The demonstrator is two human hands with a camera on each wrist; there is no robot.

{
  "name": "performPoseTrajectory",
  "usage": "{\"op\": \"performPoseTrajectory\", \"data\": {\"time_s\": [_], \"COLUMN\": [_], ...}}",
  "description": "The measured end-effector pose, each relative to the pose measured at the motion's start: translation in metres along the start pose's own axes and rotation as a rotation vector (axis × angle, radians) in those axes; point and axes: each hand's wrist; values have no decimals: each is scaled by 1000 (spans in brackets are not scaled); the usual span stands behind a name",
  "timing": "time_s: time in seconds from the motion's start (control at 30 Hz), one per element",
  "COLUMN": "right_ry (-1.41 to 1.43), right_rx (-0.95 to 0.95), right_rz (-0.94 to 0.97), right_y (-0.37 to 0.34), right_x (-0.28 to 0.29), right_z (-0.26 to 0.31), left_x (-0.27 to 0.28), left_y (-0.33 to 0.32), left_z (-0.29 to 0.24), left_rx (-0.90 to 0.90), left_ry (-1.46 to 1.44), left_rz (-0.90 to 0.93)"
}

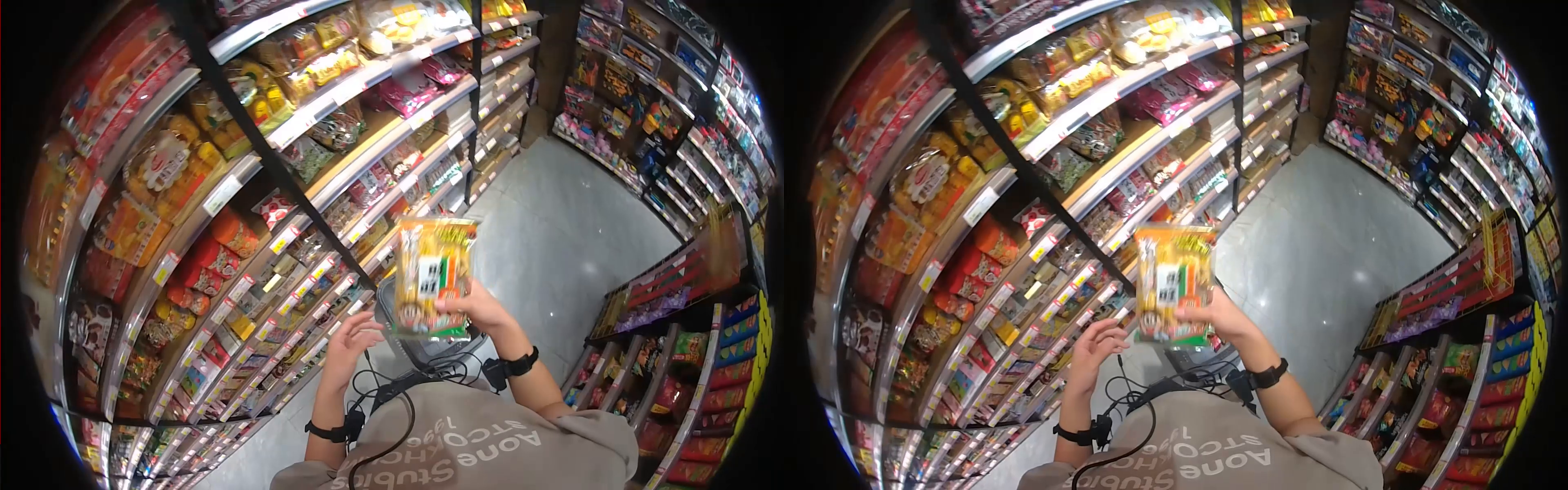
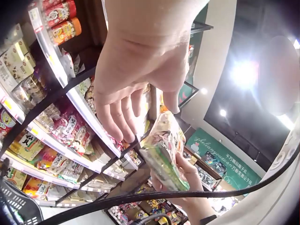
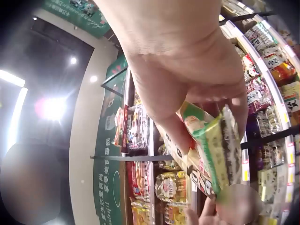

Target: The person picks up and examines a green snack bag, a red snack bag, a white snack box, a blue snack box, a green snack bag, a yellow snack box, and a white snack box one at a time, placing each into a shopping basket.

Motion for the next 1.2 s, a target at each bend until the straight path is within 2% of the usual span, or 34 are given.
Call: {"op": "performPoseTrajectory", "data": {"time_s": [0.03, 0.13, 0.17, 0.27, 0.33, 0.4, 0.43, 0.57, 0.67, 0.7, 0.83, 0.93, 1.03, 1.13, 1.2], "right_ry": [-61, -288, -353, -524, -365, -285, -235, -280, -226, -225, -20, 32, -138, -260, -221], "right_rx": [-80, -2, -19, -90, -74, -215, -151, -205, -260, -238, -150, -264, -370, -447, -517], "right_rz": [94, 202, 277, 354, 368, 327, 289, 342, 297, 255, 159, 138, 123, 339, 369], "right_y": [-4, -10, -12, -19, -25, -37, -45, -59, -64, -69, -63, -45, -25, 3, 30], "right_x": [-4, -25, -32, -51, -68, -87, -99, -116, -138, -148, -165, -155, -148, -145, -125], "right_z": [-5, -31, -33, -41, -51, -48, -54, -86, -95, -90, -82, -83, -94, -89, -99], "left_x": [1, -2, -4, -1, 6, 17, 17, 24, 28, 27, 25, 29, 34, 35, 41], "left_y": [-5, -22, -27, -52, -76, -104, -118, -167, -189, -193, -202, -195, -180, -165, -148], "left_z": [-4, 7, 14, 4, 12, 14, 15, 31, 27, 25, 1, 1, 6, 14, 21], "left_rx": [20, -104, -164, -152, -166, -113, -97, -53, 13, 4, 45, 36, 37, 111, 130], "left_ry": [-14, 2, -6, -66, -22, 49, 34, -28, 6, -88, -22, 71, 56, 79, 57], "left_rz": [33, 17, -43, -58, -177, -220, -258, -298, -337, -347, -344, -319, -381, -435, -377]}}
Point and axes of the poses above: each hand's wrist, its own y-axis towards the middle knuckle, its own x-axis out of the back of the hand, z = x × y, and after that the axes turned 2 degrees about -z, right-handed
